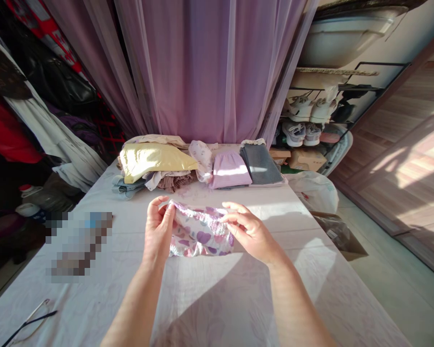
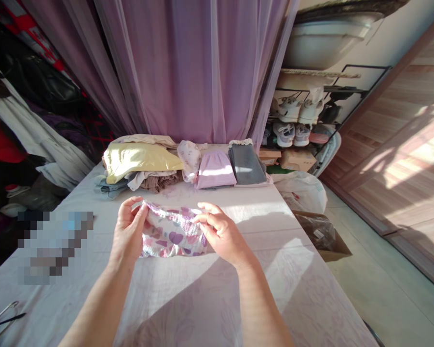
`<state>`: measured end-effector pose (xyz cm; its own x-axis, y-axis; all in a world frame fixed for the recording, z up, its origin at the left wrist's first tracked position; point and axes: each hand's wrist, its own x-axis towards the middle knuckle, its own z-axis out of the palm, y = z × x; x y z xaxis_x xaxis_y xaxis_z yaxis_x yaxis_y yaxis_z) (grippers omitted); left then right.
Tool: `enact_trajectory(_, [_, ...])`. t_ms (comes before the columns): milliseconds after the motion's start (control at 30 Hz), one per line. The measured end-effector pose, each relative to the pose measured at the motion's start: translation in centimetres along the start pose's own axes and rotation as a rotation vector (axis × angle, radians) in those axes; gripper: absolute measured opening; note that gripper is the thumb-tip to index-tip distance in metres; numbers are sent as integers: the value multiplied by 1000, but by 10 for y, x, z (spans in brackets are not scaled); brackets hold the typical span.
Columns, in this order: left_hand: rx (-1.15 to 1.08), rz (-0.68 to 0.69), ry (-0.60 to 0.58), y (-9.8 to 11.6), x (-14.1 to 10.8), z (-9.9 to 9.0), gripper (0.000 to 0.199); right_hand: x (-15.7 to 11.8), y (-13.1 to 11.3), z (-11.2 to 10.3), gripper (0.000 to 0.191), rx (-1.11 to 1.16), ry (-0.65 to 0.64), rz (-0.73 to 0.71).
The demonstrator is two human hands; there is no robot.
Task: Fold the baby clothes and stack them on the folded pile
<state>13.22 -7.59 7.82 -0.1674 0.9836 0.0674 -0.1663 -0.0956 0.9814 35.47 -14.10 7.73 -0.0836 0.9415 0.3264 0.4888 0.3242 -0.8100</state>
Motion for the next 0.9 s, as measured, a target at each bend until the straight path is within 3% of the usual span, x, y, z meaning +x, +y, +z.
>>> enact_trajectory(167, [44, 30, -38, 4, -2, 1, 42, 2, 3, 5, 32, -78, -85, 90])
enact_trajectory(300, [77, 44, -38, 6, -3, 2, 42, 2, -4, 5, 17, -111, -178, 170])
enact_trajectory(433, [96, 34, -31, 6, -3, 1, 44, 0, -16, -5, 4, -173, -225, 242])
enact_trajectory(600, [110, -12, -58, 5, -5, 2, 46, -5, -30, -24, 14, -274, -209, 383])
enact_trajectory(733, [33, -75, -143, 2, -4, -1, 44, -8, -28, -28, 19, -19, -269, 436])
enact_trajectory(900, [-225, -199, -462, 1, -1, -15, 41, -7, 0, -24, 34, 483, -381, 433])
